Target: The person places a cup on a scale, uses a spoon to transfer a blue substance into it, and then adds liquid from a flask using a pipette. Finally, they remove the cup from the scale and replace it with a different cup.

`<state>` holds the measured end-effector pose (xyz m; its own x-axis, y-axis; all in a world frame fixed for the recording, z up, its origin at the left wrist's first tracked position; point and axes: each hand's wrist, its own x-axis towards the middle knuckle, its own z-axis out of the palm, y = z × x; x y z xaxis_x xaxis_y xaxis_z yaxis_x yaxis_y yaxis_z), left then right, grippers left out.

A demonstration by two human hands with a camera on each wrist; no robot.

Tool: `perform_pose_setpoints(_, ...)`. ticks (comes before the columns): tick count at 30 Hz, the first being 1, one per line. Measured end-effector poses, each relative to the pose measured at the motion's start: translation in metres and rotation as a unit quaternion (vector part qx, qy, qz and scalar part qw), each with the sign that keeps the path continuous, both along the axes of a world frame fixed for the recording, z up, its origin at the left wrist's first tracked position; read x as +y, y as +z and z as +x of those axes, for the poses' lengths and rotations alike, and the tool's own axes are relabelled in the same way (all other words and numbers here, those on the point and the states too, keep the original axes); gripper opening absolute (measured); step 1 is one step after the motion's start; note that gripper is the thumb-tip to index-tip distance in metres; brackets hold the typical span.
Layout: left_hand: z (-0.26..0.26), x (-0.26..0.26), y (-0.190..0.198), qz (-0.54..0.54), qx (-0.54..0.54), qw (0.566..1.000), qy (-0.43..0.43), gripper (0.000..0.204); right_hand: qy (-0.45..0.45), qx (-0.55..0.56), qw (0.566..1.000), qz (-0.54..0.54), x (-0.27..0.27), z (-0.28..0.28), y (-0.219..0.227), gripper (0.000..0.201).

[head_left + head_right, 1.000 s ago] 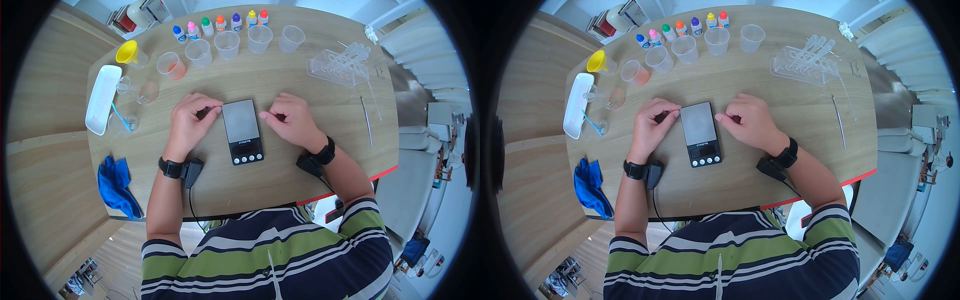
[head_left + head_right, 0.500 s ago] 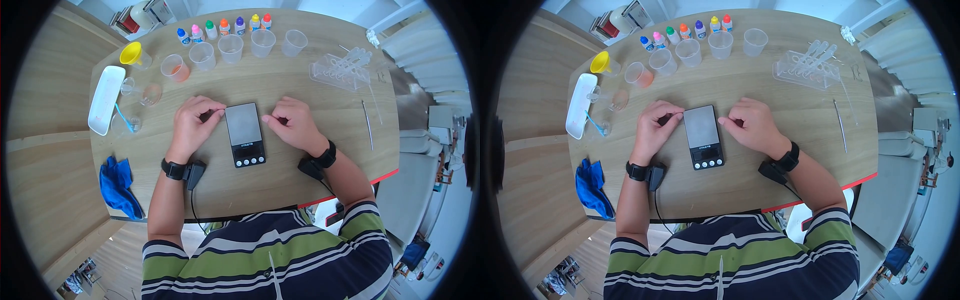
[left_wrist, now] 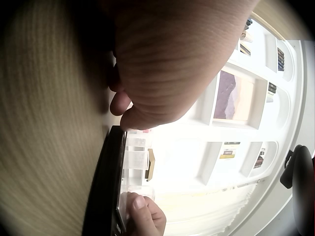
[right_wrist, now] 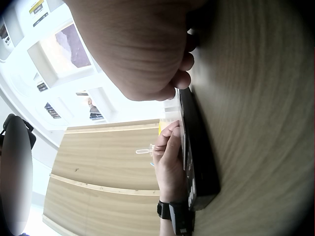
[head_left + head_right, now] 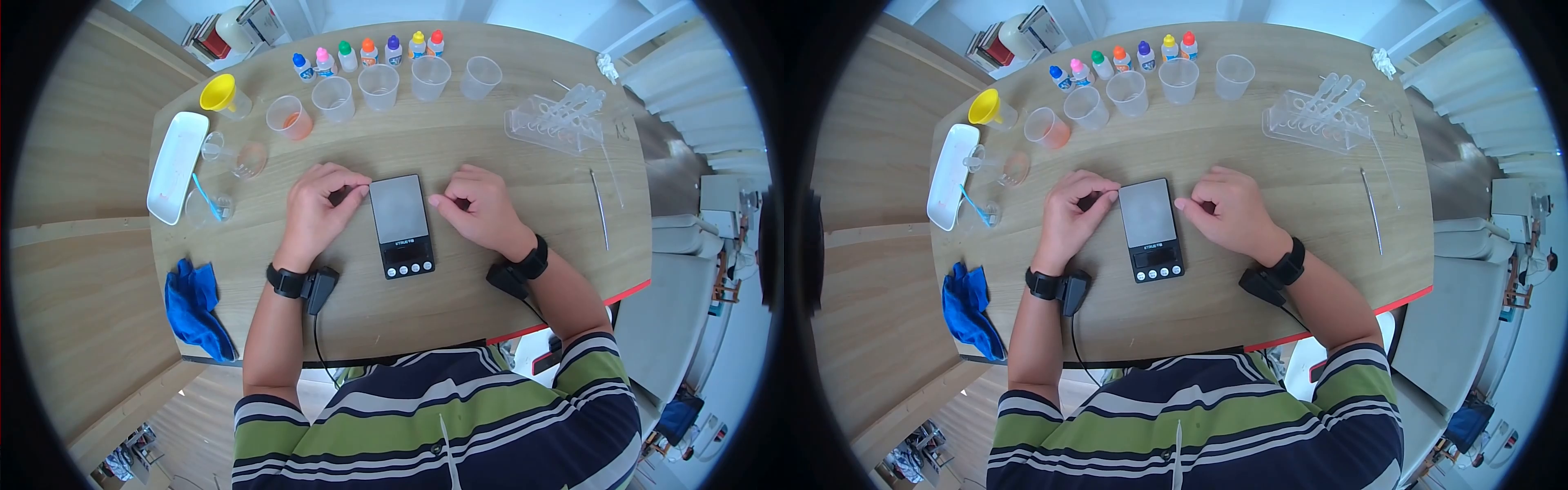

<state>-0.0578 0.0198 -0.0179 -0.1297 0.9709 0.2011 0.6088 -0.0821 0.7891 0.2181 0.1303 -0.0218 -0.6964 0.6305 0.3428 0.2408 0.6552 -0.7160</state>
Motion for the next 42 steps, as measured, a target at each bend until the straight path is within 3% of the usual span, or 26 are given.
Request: perform_pose_setpoints(42, 0.0030, 0.0007, 0.0029, 0.026, -0.009, 1.000, 0.011, 0.011, 0.006, 0.010, 1.000, -0.009, -0.0010, -0.0007, 0.0026, 0.032)
